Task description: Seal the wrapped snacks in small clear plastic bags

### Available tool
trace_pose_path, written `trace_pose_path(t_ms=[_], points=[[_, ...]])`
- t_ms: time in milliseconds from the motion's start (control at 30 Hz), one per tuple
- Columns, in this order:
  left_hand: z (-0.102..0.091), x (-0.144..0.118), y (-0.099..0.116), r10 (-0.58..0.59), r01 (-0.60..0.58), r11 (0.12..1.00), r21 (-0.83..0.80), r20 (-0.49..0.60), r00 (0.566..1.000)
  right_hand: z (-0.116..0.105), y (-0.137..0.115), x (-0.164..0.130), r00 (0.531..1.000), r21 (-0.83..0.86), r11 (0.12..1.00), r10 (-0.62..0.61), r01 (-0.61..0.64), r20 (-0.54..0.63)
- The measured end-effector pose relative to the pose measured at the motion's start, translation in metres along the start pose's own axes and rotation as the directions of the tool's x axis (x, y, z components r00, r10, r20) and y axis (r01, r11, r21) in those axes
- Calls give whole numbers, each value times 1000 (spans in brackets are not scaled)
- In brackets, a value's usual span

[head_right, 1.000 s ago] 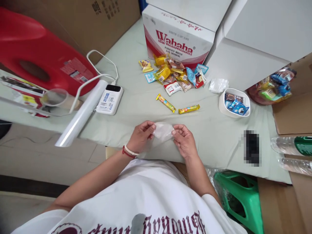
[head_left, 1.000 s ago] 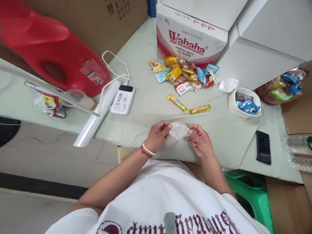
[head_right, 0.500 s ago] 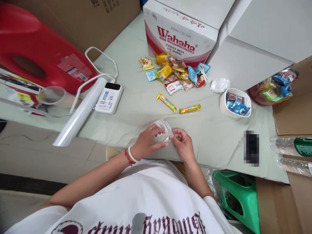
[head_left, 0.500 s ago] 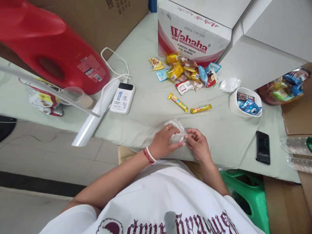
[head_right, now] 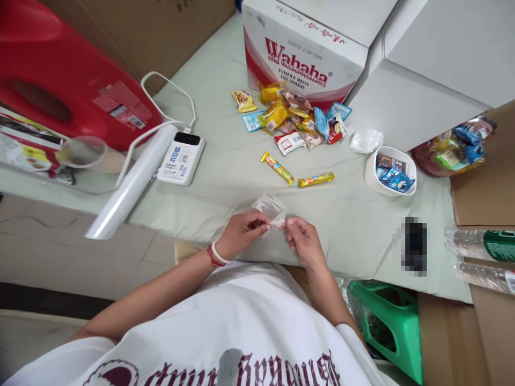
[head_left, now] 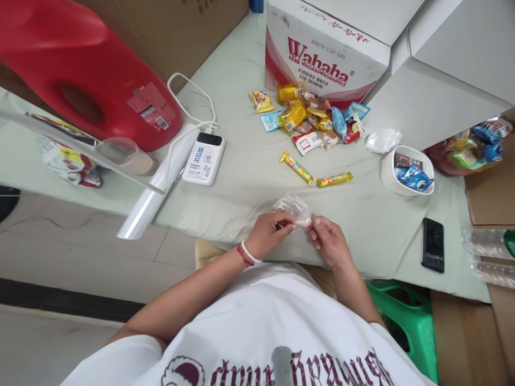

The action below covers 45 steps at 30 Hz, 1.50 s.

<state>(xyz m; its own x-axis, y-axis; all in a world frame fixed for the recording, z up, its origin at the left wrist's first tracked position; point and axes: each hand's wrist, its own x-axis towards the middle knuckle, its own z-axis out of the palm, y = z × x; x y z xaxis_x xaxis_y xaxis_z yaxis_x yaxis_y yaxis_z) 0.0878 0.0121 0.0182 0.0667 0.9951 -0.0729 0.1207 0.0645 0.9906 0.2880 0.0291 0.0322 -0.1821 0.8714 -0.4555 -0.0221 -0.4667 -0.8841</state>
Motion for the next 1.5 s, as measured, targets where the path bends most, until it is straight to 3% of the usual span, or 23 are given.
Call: trace_pose_path(t_ms=[267, 467, 600, 733, 833, 900, 967, 1000, 1033, 1067, 1167, 1233, 1300, 1500], points=[[-12, 4, 3, -163, 167, 943, -289, 39, 986, -12, -11, 4, 999, -22, 998, -52, 52, -6], [-2, 4, 1, -172, 182, 936, -302, 58, 983, 11, -8, 2, 968, -229, 947, -189, 224, 165], [-5, 4, -2, -170, 156, 948, -276, -30, 985, 10, -9, 5, 979, -182, 962, -192, 202, 75], [-22, 4, -1, -209, 172, 946, -276, -110, 972, -22, -20, 6, 986, -87, 984, -158, 153, -48], [-32, 5, 1, -232, 181, 918, -354, -108, 967, -51, -32, 9, 968, -42, 984, -176, 171, -177], [-34, 5, 3, -233, 174, 903, -394, -109, 966, -63, -39, 10, 892, -129, 958, -287, 257, -350], [-33, 5, 6, -229, 159, 899, -407, -129, 965, -63, -44, 9, 701, -334, 877, -477, 345, -530], [-31, 5, 7, -223, 151, 900, -409, -136, 965, -57, -45, 7, 605, -434, 823, -566, 367, -561], [-28, 4, 10, -217, 144, 900, -410, -139, 966, -47, -45, 4, 560, -509, 769, -635, 387, -532], [-26, 3, 12, -211, 139, 900, -413, -134, 968, -35, -44, 1, 580, -556, 720, -680, 415, -448], [-20, 0, 20, -190, 131, 899, -417, -102, 977, 9, -38, -3, 742, -570, 622, -670, 537, -32], [-22, -2, 24, -175, 125, 907, -402, -90, 980, 29, -34, 0, 780, -512, 638, -616, 575, 108], [-29, -2, 27, -162, 121, 921, -369, -83, 983, 35, -33, 7, 808, -411, 715, -580, 565, 101], [-57, 5, 34, -93, 55, 955, -291, -121, 988, 21, -41, 13, 903, -241, 875, -429, 421, 20]])
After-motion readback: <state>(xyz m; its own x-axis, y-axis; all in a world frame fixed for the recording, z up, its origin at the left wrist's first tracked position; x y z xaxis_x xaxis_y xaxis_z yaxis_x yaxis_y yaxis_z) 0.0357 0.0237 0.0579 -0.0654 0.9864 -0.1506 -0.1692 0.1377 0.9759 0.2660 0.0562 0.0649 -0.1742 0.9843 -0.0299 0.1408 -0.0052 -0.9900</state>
